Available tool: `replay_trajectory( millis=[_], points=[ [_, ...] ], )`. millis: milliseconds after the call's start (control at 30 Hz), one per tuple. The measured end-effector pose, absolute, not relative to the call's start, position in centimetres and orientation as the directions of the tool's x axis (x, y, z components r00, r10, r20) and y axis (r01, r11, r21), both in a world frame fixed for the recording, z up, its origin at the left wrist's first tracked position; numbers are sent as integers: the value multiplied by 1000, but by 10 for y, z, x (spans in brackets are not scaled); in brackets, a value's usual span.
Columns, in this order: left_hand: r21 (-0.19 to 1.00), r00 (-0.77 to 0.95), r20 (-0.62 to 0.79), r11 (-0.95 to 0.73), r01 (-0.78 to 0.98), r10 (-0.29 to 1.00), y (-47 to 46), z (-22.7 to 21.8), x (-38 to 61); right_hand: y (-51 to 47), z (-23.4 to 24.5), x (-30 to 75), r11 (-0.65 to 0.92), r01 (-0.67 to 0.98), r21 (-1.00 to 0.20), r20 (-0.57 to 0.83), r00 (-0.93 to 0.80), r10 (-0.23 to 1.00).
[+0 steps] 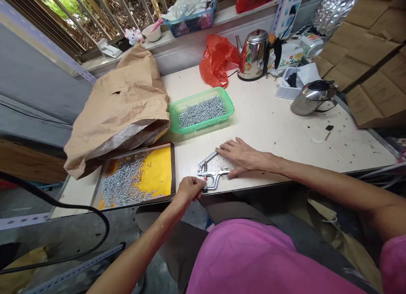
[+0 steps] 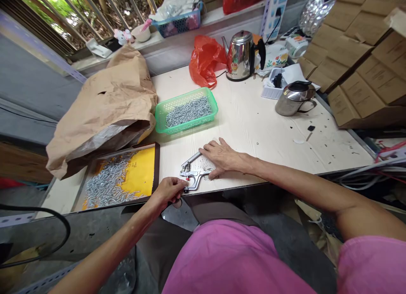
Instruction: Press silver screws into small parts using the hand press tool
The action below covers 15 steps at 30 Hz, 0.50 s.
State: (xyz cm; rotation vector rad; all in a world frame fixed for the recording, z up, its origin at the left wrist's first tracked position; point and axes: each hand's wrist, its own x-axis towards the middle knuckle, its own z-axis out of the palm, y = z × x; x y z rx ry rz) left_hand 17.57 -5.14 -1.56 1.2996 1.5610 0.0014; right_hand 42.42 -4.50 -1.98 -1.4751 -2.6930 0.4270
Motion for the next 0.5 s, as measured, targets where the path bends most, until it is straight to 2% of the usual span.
replay_trajectory(
  millis=[367, 433, 500],
  points=[
    [565, 126, -703, 442, 696, 700, -57, -18, 175, -60, -18, 419, 510, 825, -245, -54, -537, 842],
    [536, 120, -677, 375, 756, 726, -61, -14, 174, -63, -17, 417, 507, 824, -255, -52, -535, 843],
    [501, 132, -533, 186, 845, 835, -66, -9, 175, -66, -16, 416, 508, 817, -272, -40, -537, 843]
  ],
)
